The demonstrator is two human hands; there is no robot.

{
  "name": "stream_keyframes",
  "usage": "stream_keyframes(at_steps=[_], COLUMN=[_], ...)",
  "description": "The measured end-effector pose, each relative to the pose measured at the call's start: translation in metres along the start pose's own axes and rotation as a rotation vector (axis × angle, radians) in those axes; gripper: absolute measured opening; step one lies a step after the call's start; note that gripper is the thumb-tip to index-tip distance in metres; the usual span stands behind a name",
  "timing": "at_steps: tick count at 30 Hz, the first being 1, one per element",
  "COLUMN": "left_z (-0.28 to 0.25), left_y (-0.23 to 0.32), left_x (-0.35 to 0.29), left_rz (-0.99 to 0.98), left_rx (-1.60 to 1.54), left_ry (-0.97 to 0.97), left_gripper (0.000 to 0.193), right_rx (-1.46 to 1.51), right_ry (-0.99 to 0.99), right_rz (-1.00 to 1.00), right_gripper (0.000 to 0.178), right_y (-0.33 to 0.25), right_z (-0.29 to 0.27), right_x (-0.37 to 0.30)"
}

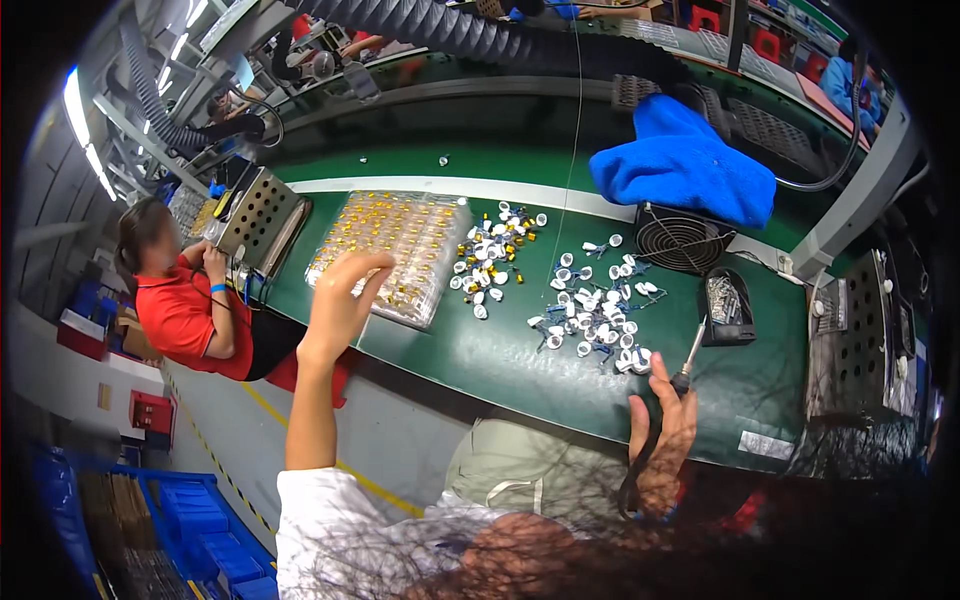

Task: Soldering small electronic components onto an assembly at a factory workstation.

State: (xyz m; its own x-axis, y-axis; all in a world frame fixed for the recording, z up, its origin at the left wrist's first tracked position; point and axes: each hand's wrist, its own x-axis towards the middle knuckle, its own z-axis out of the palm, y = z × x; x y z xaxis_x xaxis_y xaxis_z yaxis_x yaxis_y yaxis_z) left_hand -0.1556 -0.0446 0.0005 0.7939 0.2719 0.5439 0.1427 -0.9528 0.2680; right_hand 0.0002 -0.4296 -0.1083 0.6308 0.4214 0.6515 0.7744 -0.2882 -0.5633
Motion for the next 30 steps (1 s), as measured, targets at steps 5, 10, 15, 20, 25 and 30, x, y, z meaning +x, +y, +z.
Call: stream_keyframes(at_steps=[5, 10, 15, 20, 25, 30], left_z=[-0.005, 0.017, 0.036, 0.061, 0.156, 0.142], left_y=[-0.005, -0.011, -0.029, -0.048, 0.006, 0.156], left_x=[-0.023, -0.021, -0.026, -0.037, 0.0, 0.048], left_rz=[-0.009, 0.028, -0.137, -0.301, 0.364, 0.191], left_rx=[0.002, 0.032, -0.176, -0.802, -0.684, -1.107], left_ry=[-0.111, -0.143, -0.075, 0.098, -0.493, -0.528], left_gripper=[0.022, 0.024, 0.028, 0.022, 0.047, 0.014], right_rx=[0.03, 0.046, 0.015, 0.088, 0.101, 0.128], right_ry=[0.0, 0.03, 0.036, 0.087, 0.137, 0.218], right_rz=[-0.019, -0.011, 0.01, -0.105, -0.114, -0.115], right_gripper=[0.037, 0.039, 0.054, 0.054, 0.056, 0.055], right_y=[0.0, 0.004, -0.001, 0.008, 0.003, 0.006], right_z=[0.003, 0.001, -0.011, 0.008, -0.019, -0.052], right_x=[-0.002, -0.006, -0.008, -0.01, -0.012, -0.017])
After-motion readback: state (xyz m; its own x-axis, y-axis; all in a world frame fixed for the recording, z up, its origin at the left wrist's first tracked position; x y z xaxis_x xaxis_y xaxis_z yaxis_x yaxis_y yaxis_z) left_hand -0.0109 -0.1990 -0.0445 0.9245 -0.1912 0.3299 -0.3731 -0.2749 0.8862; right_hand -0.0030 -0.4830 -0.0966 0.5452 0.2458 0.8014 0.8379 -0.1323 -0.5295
